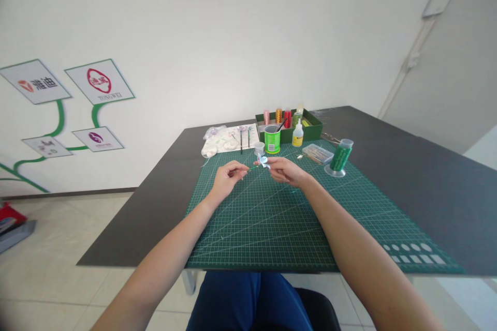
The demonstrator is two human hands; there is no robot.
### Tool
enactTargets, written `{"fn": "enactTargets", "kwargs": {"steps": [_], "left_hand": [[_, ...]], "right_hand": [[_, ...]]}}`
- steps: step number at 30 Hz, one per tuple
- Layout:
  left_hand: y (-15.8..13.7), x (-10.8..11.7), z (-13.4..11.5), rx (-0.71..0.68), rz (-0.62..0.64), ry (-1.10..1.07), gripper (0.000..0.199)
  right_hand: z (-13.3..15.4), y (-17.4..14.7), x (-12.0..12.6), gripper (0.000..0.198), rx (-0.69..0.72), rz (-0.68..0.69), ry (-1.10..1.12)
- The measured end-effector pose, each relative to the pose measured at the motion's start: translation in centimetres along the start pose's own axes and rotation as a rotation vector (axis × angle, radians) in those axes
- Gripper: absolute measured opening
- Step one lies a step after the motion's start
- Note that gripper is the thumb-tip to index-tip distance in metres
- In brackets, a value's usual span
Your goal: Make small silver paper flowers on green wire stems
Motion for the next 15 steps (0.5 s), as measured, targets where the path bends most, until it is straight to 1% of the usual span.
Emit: {"fn": "enactTargets", "kwargs": {"steps": [3,5,9,12,15], "left_hand": [[0.1,0.1,0.4,0.035,-0.015,-0.078,0.015],[0.2,0.1,0.5,0.060,-0.034,-0.120,0.017],[0.3,0.2,0.5,0.109,-0.077,-0.170,0.019],[0.4,0.4,0.4,0.141,-0.106,-0.192,0.020],[0.4,0.6,0.5,0.160,-0.133,-0.193,0.022]], "right_hand": [[0.0,0.2,0.3,0.029,0.074,-0.079,0.052],[0.0,0.3,0.6,0.023,0.125,-0.133,0.071],[-0.1,0.5,1.3,0.025,0.163,-0.273,0.047],[-0.3,0.6,2.0,0.029,0.145,-0.398,0.015],[-0.6,0.7,2.8,0.034,0.110,-0.569,-0.068]]}}
Point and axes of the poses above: each hand's wrist, its own y-axis towards the middle knuckle, its own x-axis out of the back of the hand, z = x × y, the point moved 1 cm from there along y, towards the middle knuckle, and after that the axes turned 4 degrees about z, right-handed, at the moved point
